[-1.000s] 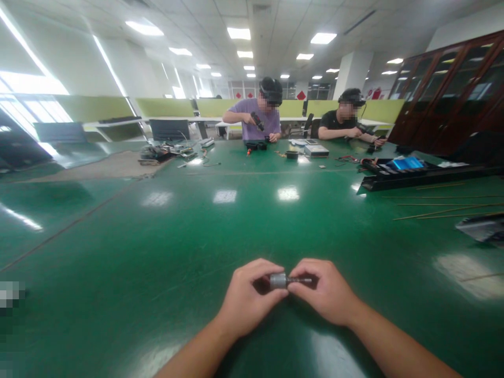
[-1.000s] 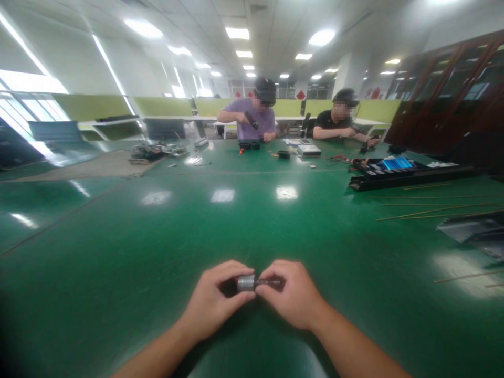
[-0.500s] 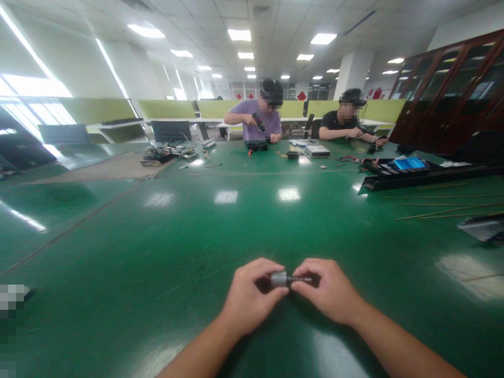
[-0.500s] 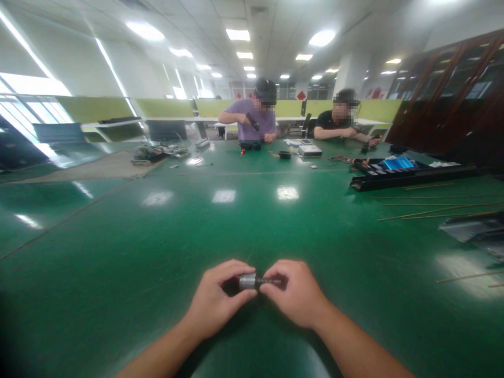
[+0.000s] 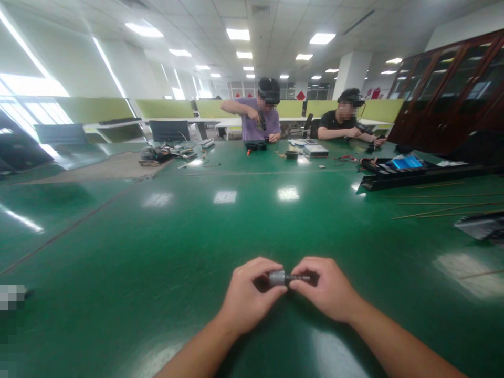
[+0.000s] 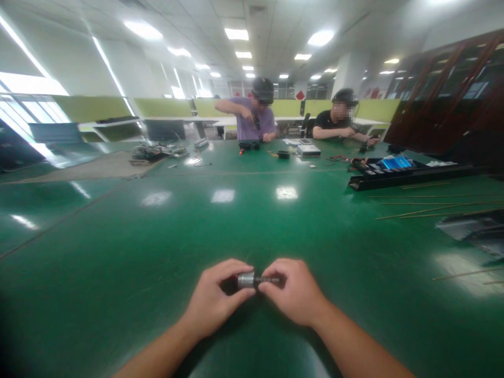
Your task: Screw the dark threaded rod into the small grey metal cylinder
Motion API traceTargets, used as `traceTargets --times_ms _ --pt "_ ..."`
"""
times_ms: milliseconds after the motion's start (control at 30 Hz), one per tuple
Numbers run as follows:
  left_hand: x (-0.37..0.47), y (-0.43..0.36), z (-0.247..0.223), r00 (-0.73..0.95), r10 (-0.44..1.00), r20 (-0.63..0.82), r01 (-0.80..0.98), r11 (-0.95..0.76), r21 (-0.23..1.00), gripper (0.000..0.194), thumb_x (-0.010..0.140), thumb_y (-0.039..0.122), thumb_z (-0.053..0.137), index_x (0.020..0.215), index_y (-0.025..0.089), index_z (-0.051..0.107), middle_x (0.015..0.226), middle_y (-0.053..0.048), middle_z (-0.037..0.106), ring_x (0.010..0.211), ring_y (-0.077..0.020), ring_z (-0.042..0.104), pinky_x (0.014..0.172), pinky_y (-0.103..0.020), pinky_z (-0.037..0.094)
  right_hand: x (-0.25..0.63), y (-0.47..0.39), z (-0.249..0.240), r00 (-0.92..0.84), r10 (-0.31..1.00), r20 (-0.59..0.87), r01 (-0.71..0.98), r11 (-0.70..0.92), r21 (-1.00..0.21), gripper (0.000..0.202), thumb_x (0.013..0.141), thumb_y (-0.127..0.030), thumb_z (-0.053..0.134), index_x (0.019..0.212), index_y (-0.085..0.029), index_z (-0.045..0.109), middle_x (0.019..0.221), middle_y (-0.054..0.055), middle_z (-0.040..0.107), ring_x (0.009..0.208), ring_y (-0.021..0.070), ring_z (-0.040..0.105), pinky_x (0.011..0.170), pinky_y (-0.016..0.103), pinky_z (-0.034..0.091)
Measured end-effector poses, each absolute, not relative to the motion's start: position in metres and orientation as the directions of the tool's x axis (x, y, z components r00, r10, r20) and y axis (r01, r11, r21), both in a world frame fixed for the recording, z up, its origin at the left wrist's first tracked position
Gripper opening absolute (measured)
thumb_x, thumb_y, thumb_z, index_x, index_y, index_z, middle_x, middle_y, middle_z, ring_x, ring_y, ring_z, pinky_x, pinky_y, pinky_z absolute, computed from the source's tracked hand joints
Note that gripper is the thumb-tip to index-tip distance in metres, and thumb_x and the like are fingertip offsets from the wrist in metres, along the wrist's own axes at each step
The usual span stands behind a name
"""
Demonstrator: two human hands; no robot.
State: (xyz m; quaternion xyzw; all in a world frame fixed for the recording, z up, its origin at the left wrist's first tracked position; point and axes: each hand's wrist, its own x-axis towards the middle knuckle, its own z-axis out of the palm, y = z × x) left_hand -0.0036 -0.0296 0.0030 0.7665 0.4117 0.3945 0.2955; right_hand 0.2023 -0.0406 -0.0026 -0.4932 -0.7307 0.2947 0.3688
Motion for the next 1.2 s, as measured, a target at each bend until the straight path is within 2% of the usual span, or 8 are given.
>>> traceTargets --times_ms 767,1200 --pt "-0.0039 -0.0291 0.0028 0.338 0.872 0.355 0.407 -0.476 0.780 0.023 0.072 0.022 0.079 0.093 0.021 0.074 0.089 -0.003 0.072 0.082 -0.0186 0.066 0.073 -0.029 0.050 0.2032 -0.0414 -0.0025 -0.223 0.934 0.277 0.502 0.354 -0.789 0.002 0.077 -0.020 0.072 0.075 -0.020 0.073 0.071 0.000 0.070 0.065 0.0149 0.061 0.061 0.025 0.041" --pt "-0.0029 -0.0306 0.0090 0.329 0.879 0.346 0.401 -0.462 0.791 0.020 0.073 0.023 0.076 0.093 0.019 0.074 0.090 -0.006 0.073 0.082 -0.0208 0.066 0.073 -0.030 0.051 0.2018 -0.0433 -0.0017 -0.204 0.938 0.280 0.494 0.346 -0.798 0.002 0.078 -0.021 0.072 0.076 -0.020 0.073 0.071 0.001 0.070 0.065 0.0152 0.060 0.060 0.025 0.041"
